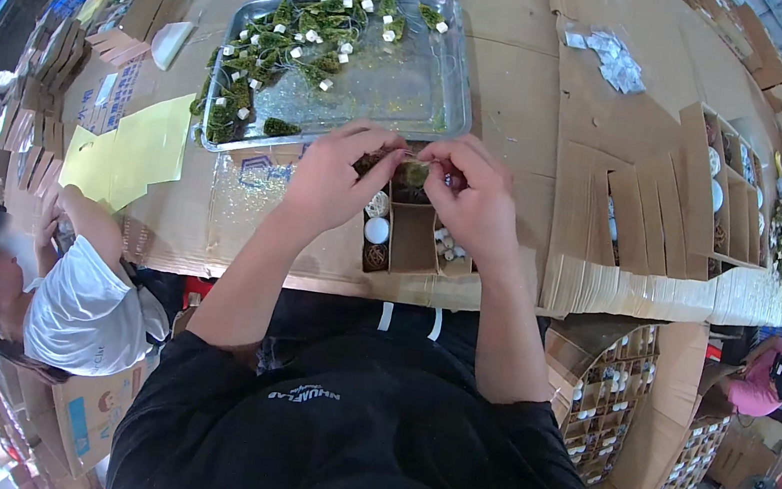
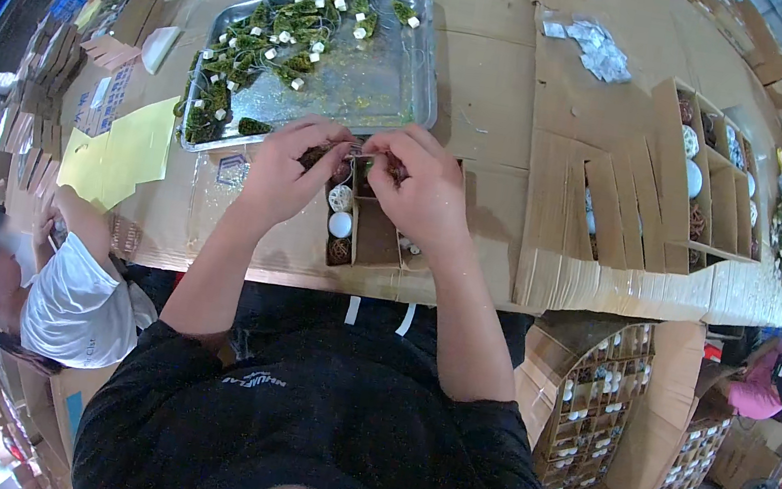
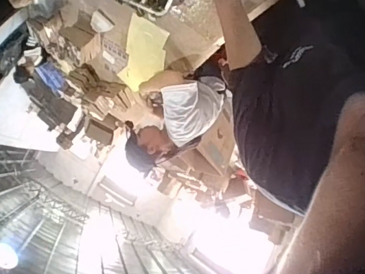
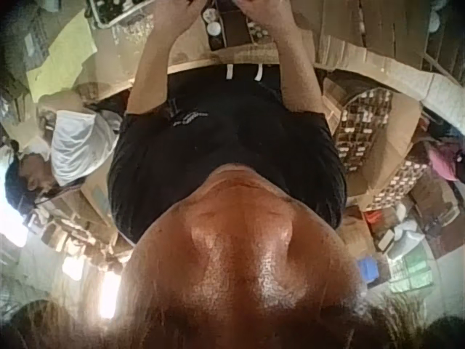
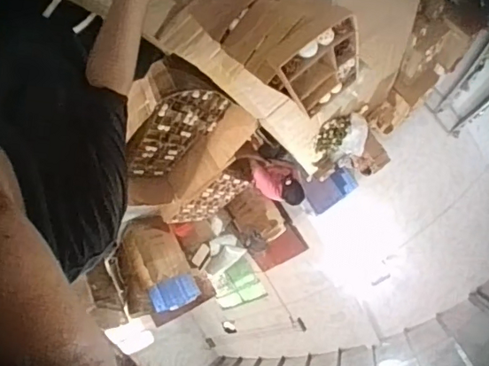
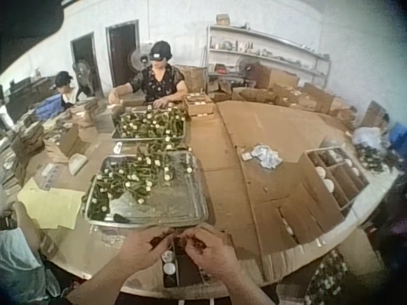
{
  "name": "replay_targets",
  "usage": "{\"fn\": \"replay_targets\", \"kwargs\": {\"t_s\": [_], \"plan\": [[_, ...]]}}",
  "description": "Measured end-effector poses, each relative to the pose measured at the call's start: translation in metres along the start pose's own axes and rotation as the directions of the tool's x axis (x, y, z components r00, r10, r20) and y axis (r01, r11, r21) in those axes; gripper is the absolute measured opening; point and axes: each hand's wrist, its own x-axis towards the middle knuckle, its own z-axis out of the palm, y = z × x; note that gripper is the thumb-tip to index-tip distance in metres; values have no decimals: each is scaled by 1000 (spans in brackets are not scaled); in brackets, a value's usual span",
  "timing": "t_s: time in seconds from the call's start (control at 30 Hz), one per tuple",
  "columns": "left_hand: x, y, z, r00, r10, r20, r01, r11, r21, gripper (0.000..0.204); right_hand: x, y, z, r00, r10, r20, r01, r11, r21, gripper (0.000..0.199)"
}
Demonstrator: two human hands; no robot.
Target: The person buckles a pouch strap around their waist, then places miniature trees and various decorative ornaments into compartmentalized boxes by hand.
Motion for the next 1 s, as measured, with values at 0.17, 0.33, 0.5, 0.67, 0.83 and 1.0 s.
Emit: {"fn": "replay_targets", "kwargs": {"t_s": [0.17, 0.33, 0.5, 0.67, 0.83, 1.0], "plan": [[-3, 6, 7, 998, -56, -3, 55, 989, -141, 17, -6, -3, -2, 909, -415, -40, 371, 849, -376, 20], [-7, 12, 20, 961, -262, 89, 265, 781, -566, 17, -15, -18, -15, 970, -241, -24, 233, 957, -173, 24], [-12, 5, 39, 907, -325, 266, 415, 600, -683, 21, -16, -27, -21, 986, -150, 75, 138, 981, 138, 27], [-14, 13, 52, 901, -304, 309, 433, 620, -654, 19, -20, -10, -25, 999, 19, -26, -15, 990, 141, 30], [-11, 18, 45, 880, -345, 327, 472, 718, -511, 16, -26, -13, -36, 997, 70, -38, -67, 995, 75, 29], [-10, 13, 38, 968, -121, 222, 214, 859, -465, 17, -23, -5, -35, 996, 35, 79, -34, 999, -10, 20]]}}
